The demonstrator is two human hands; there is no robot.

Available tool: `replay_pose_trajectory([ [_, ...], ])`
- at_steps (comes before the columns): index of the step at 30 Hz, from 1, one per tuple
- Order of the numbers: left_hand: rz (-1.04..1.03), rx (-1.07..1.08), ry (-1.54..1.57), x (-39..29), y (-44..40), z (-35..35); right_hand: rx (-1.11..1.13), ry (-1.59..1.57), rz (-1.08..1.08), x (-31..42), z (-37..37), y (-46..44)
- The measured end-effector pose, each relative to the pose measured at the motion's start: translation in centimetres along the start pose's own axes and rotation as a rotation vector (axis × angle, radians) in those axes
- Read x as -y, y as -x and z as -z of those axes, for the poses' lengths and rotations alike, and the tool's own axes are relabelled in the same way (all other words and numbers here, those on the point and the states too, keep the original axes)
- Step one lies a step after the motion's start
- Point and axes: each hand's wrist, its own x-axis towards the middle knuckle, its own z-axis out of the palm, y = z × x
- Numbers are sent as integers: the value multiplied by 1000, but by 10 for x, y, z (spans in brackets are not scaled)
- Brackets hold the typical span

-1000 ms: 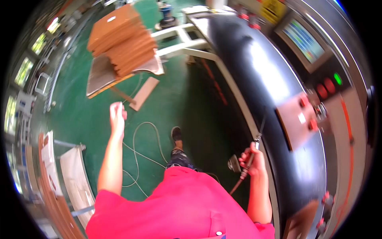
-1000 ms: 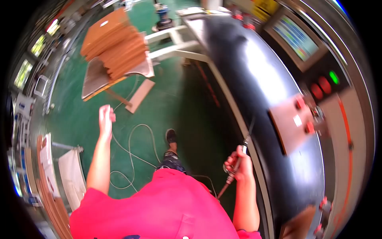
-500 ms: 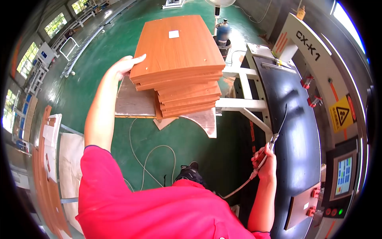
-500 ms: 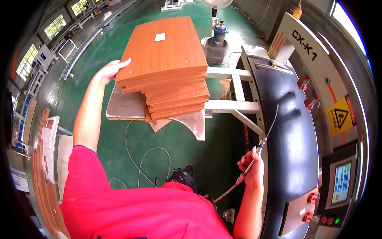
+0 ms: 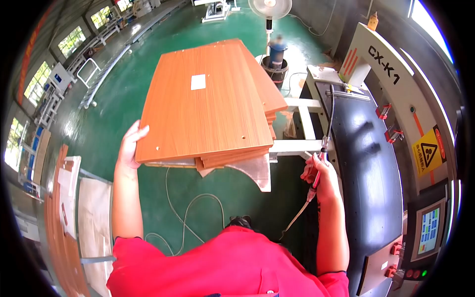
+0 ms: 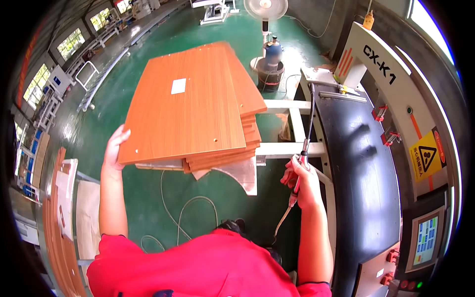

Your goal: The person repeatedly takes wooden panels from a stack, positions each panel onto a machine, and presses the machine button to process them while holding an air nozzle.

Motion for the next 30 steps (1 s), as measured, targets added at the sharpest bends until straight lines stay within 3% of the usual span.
replay_pose_trajectory([
  [3, -56, -53, 51, 3, 27, -6, -31, 19, -68, 0, 4, 15],
  [8, -146, -37, 10, 1, 76, -65, 49, -27, 52, -7, 33, 46],
  [10, -189, -8, -15, 4, 92, -95, 8, -74, 41, -4, 51, 70],
  [14, -201, 120, 101, 28, 118, -187, -56, -208, 238, -24, 101, 126],
  [19, 5, 365, 273, 101, 129, -302, -308, -244, 306, -60, 164, 210],
  [23, 171, 440, 317, 164, 143, -375, -529, -159, 174, -103, 202, 269],
  [30, 463, 552, 289, 297, 164, -453, -714, -216, -68, -171, 223, 322],
])
